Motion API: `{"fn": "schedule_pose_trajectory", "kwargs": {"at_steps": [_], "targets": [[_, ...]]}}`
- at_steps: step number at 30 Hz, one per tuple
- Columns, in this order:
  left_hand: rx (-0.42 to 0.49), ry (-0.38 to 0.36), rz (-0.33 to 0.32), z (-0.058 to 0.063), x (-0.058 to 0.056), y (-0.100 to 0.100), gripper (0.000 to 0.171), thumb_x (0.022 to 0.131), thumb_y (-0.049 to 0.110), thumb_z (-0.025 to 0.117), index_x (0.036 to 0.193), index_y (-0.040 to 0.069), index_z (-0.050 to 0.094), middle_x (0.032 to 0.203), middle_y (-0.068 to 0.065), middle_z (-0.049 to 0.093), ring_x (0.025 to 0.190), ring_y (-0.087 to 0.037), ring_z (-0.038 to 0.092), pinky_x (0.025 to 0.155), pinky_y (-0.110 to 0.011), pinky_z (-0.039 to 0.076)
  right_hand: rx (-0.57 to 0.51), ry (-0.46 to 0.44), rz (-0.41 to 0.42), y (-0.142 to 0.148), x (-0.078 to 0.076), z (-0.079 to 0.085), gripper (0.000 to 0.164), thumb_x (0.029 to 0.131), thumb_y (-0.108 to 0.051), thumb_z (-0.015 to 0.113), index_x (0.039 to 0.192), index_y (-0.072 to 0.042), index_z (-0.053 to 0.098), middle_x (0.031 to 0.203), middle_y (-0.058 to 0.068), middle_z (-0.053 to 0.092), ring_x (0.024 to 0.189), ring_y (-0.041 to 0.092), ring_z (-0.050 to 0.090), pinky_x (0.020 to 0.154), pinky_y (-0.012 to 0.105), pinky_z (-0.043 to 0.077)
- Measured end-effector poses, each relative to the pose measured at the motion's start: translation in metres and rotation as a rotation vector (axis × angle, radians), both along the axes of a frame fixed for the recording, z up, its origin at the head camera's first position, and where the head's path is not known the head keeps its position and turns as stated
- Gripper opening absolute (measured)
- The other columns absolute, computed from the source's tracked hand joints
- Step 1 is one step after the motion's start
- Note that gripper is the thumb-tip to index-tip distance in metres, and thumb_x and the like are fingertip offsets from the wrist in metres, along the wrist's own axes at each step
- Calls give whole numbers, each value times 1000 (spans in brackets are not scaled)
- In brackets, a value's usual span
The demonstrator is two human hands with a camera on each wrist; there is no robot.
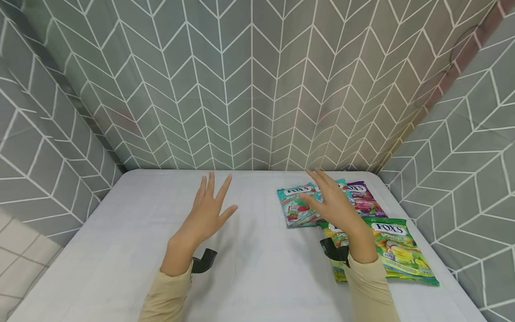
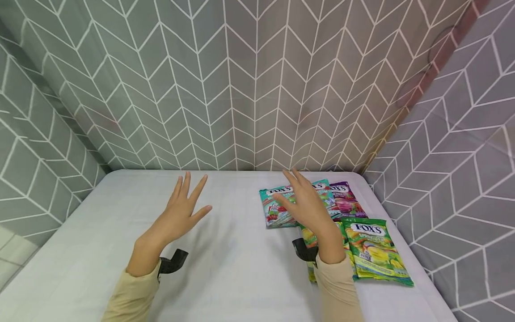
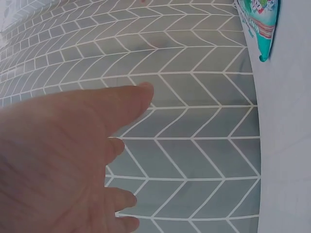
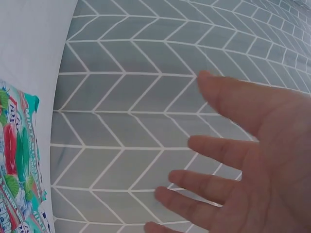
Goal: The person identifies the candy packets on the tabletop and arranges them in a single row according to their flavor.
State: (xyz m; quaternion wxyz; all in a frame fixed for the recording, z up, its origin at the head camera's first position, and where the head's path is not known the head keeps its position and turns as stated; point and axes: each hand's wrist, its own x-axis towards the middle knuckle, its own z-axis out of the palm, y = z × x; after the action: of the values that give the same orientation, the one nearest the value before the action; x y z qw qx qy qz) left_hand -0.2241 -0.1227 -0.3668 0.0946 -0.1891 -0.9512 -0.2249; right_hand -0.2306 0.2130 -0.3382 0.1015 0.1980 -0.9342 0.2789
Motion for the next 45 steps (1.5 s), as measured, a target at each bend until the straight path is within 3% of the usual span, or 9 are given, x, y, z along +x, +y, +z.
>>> {"fn": "schedule_pose_trajectory", "kwargs": {"at_steps": [6,11,17,22,27,31,37,42,45], "targets": [[31,-38,-15,-3,-2,3,77,99,39,54,157,18,9,156,-29,-7,142,-43,-13,109,-63,13,3,-50,21,3,-4,-3,68,98,-40,55,150,-5,31,154,24,23,140,43,21,106,64,22],[154,-188,-71,-13,-12,17,78,99,39,53,157,15,6,157,-26,-7,142,-42,-11,108,-64,13,1,-87,16,9,-10,-8,67,98,-35,57,149,1,31,151,25,29,139,43,24,108,61,22],[304,-343,-120,-27,-43,57,72,100,35,53,154,5,15,156,-23,15,144,-38,13,112,-55,16,25,-162,7,25,-31,-19,64,99,-31,56,146,7,32,146,30,35,131,47,35,103,60,32],[400,-478,-50,-36,-73,95,62,99,31,54,147,-2,33,140,-24,46,125,-37,48,99,-47,43,46,-295,-39,40,-54,-29,63,101,-29,52,141,15,33,131,36,47,111,49,53,88,57,46],[491,-626,2,-49,-92,122,55,97,25,58,140,-6,44,121,-23,59,103,-31,63,83,-36,54,73,-398,-79,51,-69,-36,57,101,-23,49,137,19,35,124,38,51,104,46,58,87,56,47],[517,-688,17,-60,-95,137,52,96,23,60,134,-9,48,109,-18,64,89,-24,66,82,-35,53,11,-506,-56,53,-76,-40,52,100,-17,50,134,21,38,122,36,54,101,42,62,86,52,50],[590,-720,53,-68,-90,148,57,94,16,61,136,-16,39,110,-22,62,83,-23,69,83,-35,53,-221,-727,-72,51,-81,-45,52,95,-5,53,134,23,32,123,36,49,107,43,56,84,46,52],[705,-796,40,-72,-89,151,60,90,6,65,138,-16,36,103,-21,63,83,-27,69,70,-30,56,-277,-783,-91,51,-84,-47,55,90,-1,55,134,23,33,90,17,56,70,19,54,73,36,55],[731,-801,41,-73,-89,151,65,87,3,67,142,-13,35,107,-21,63,82,-25,68,68,-28,56,-283,-783,-99,51,-86,-48,57,87,0,56,134,23,34,80,7,51,64,13,47,67,34,54]]}}
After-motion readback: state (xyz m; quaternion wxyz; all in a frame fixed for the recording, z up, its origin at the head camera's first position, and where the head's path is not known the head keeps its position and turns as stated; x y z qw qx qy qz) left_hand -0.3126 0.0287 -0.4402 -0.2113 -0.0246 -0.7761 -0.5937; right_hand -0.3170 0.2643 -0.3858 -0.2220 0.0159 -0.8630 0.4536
